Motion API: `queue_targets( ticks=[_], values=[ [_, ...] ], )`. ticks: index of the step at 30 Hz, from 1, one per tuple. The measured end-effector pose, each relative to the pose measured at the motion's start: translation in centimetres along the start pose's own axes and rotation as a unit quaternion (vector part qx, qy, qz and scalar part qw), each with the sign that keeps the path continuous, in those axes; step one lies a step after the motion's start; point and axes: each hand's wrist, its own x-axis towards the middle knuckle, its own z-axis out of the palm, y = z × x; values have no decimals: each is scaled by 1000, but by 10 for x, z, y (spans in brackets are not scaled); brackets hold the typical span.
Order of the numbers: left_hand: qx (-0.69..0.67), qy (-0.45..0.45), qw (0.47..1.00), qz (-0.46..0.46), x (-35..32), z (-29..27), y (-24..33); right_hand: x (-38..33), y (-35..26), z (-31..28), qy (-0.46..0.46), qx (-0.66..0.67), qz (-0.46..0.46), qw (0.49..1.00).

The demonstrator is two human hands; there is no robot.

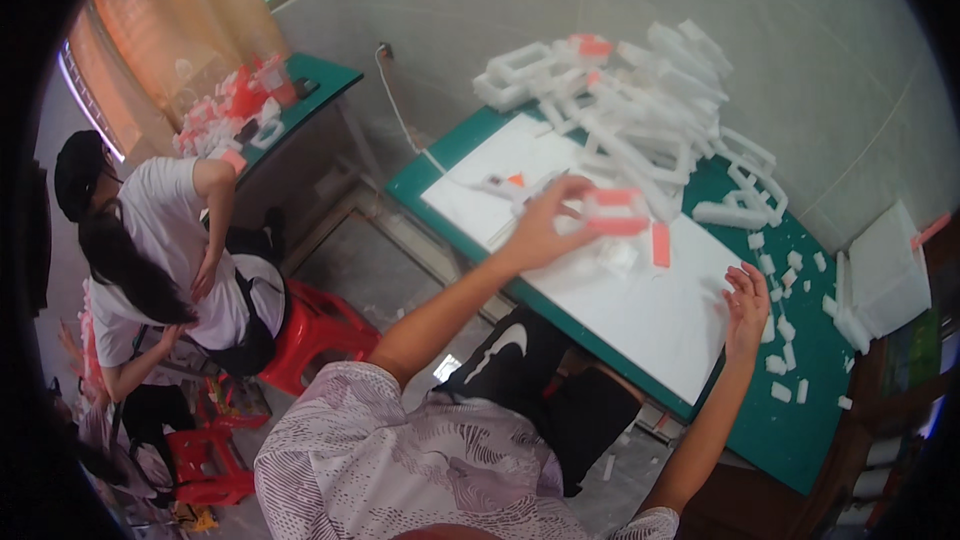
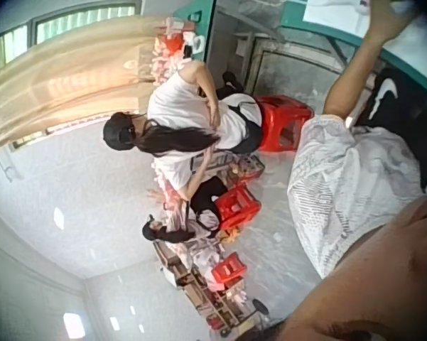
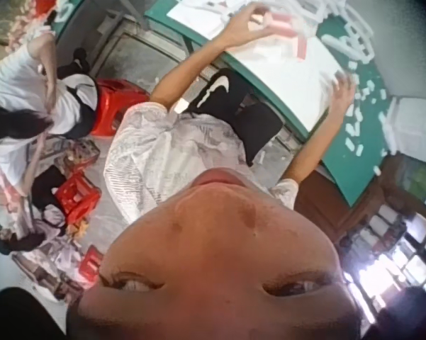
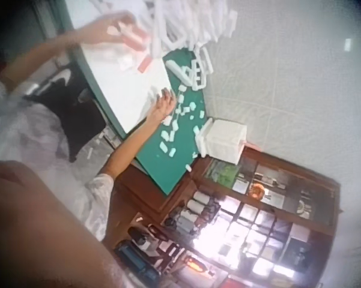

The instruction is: The person applies glue with a glue gun to attach foam pieces together, assembling a foam structure by hand, and then picks up and holds a black casing.

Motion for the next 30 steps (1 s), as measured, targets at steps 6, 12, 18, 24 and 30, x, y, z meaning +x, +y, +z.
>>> queue_targets(
  ticks=[6, 12, 18, 24, 30],
  values=[
    [50, 109, 993, -19, -43, -101, 27, -36, -2, 5, -22, -266, -54, 962],
    [20, 141, 986, -86, -67, -138, 9, -49, 7, 30, 6, -498, -101, 861],
    [31, 199, 966, -165, -29, -116, -14, -52, 18, 24, -12, -551, -73, 831],
    [31, 184, 938, -292, 37, -96, -15, -35, 1, 35, -77, -592, 5, 802],
    [126, 171, 918, -335, 101, -106, -10, -33, 9, 32, -69, -600, -6, 797]
  ],
)
